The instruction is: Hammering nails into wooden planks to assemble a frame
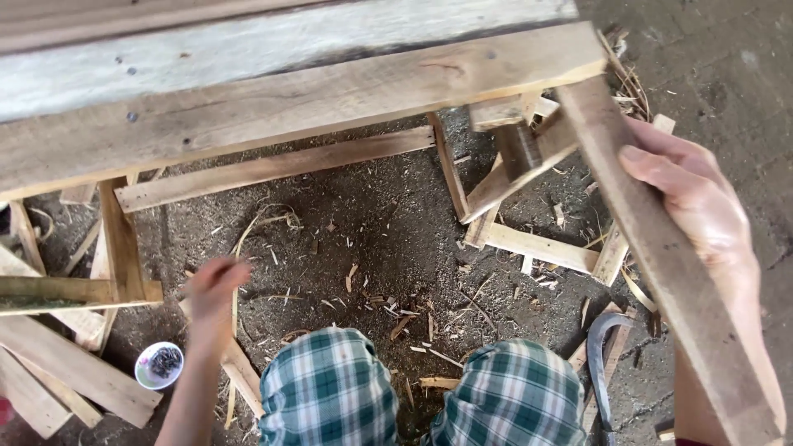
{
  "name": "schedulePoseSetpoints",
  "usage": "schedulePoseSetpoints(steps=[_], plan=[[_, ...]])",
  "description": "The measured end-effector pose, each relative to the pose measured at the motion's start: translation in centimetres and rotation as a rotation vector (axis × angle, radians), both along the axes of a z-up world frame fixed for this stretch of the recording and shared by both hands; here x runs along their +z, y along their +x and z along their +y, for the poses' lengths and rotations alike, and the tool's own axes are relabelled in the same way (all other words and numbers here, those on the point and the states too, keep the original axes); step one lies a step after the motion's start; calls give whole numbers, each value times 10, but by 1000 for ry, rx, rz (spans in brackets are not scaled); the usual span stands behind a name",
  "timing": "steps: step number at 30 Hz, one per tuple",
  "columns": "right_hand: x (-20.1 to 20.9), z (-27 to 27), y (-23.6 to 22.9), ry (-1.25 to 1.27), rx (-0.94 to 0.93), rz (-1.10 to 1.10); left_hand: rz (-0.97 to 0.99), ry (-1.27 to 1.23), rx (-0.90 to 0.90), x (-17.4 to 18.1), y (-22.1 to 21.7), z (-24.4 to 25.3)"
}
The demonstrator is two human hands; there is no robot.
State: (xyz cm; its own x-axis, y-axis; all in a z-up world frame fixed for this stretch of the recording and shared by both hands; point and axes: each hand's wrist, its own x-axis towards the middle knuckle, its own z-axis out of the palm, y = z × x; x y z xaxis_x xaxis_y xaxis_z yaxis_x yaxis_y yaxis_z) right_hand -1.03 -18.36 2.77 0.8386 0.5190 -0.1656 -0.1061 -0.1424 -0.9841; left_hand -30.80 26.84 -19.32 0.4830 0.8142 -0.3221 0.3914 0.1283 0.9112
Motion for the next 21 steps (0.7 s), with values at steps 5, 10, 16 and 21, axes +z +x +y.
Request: schedulePoseSetpoints(steps=[5,10,16,21], plan=[[17,14,-13,-73,34,-124,-122,353,-672,118,94,-108],[53,40,-38,-243,-111,-119,-765,480,-728,194,153,-196],[16,11,-10,-2,-46,-77,-850,601,-673,234,227,-249],[3,7,-3,107,-7,-84,-813,762,-657,237,261,-270]])
